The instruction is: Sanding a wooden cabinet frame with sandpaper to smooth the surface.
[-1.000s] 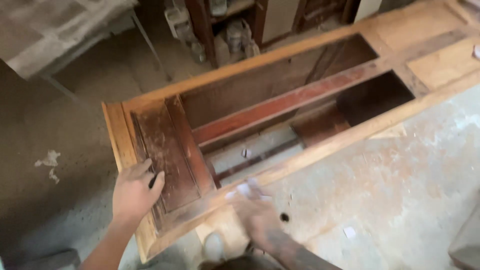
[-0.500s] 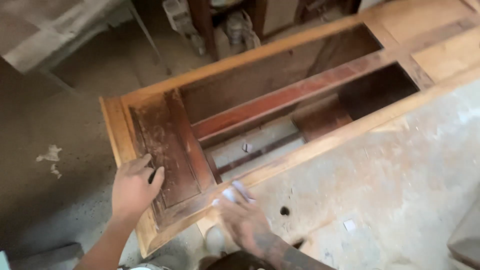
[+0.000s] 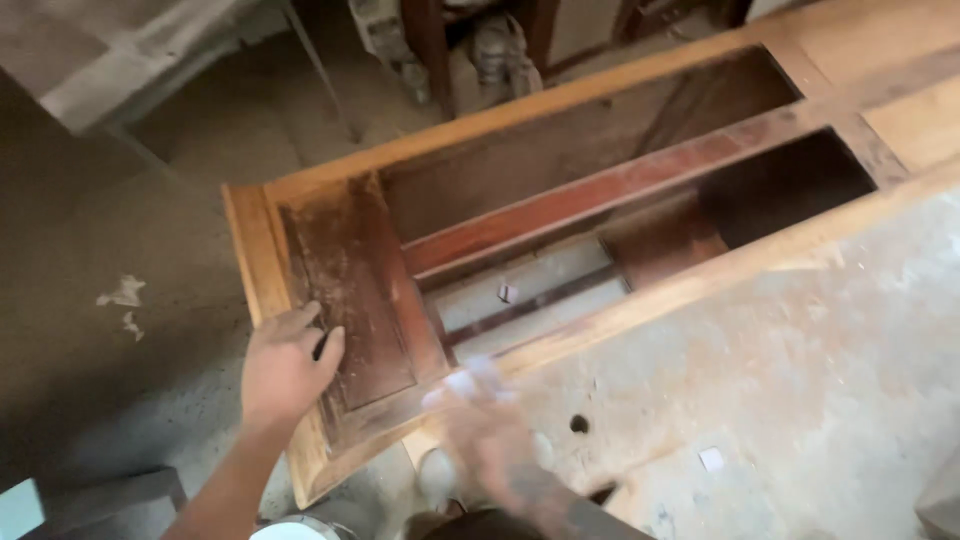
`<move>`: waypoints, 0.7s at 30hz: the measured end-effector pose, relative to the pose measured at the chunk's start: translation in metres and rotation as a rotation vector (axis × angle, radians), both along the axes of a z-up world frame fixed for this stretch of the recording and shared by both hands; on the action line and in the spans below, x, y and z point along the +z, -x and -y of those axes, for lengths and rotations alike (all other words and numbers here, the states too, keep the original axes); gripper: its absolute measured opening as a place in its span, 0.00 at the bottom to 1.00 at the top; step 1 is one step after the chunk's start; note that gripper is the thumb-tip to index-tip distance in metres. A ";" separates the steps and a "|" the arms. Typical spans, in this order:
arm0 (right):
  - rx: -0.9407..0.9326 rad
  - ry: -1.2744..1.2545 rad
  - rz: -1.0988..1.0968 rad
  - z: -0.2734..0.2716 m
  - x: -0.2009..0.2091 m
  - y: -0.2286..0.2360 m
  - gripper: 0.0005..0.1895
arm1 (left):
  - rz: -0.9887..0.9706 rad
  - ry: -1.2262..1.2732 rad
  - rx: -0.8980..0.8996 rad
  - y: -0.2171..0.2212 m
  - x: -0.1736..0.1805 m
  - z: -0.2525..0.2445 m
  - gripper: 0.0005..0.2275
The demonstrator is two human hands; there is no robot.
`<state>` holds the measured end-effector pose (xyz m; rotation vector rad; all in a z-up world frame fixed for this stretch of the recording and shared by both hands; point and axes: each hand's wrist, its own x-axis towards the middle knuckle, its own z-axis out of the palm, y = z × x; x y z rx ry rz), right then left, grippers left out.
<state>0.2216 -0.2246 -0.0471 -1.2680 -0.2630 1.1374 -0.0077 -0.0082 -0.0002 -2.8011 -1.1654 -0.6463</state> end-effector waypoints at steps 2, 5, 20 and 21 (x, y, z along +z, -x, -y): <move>0.599 -0.467 1.459 -0.009 0.013 -0.010 0.19 | 0.020 -0.029 -0.030 -0.003 0.007 -0.008 0.17; 0.274 0.283 0.895 0.010 0.005 -0.128 0.20 | -0.007 0.056 0.050 0.000 -0.002 -0.008 0.15; 0.166 0.256 0.271 0.000 -0.016 -0.099 0.08 | 0.033 -0.069 -0.010 0.004 -0.005 -0.013 0.13; 0.151 0.256 0.273 0.010 -0.045 -0.164 0.08 | 0.037 -0.071 -0.025 0.003 -0.007 -0.015 0.13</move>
